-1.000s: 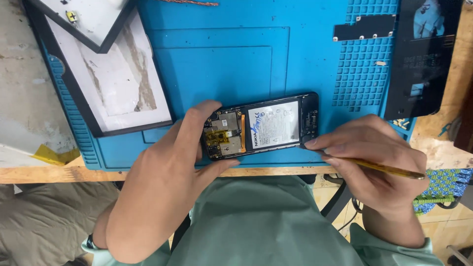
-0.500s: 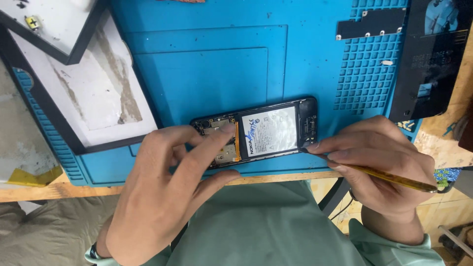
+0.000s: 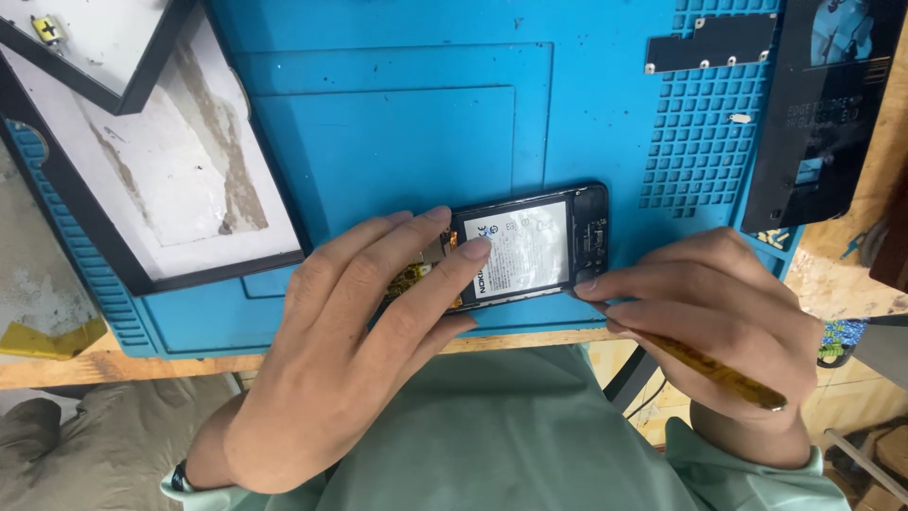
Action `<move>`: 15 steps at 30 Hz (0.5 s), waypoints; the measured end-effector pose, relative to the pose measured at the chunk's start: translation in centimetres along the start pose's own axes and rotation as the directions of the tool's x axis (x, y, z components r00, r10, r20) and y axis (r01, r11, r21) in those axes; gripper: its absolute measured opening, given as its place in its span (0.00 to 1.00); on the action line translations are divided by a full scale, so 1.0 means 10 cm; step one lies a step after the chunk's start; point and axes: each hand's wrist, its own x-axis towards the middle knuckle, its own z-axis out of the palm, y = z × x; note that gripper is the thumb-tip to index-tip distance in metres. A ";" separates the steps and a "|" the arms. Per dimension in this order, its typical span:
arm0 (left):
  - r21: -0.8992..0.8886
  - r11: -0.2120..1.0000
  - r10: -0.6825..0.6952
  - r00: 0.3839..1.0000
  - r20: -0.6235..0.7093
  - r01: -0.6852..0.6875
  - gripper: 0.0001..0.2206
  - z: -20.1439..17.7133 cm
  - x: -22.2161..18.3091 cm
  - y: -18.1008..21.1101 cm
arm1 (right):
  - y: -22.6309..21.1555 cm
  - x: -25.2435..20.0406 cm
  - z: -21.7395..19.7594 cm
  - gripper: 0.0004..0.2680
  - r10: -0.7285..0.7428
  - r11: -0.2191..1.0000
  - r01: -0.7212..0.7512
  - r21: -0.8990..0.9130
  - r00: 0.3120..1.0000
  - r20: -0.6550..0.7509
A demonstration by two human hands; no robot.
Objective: Disassembling a smartphone to replace or repair internal components like the battery and screen
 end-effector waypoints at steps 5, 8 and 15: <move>0.034 0.999 -0.005 1.000 0.001 0.005 0.25 0.01 0.00 0.02 | -0.24 0.16 -0.11 0.08 0.106 0.985 -0.090 -0.147 0.989 0.102; 0.053 0.998 -0.018 1.000 0.007 0.018 0.26 0.02 -0.01 0.04 | -0.15 0.02 -0.17 0.12 0.077 0.954 -0.001 -0.299 0.967 0.242; 0.066 0.997 -0.027 0.999 -0.022 0.028 0.25 0.03 -0.02 0.07 | -0.21 0.08 -0.13 0.12 -0.082 0.872 0.235 -0.430 0.935 0.345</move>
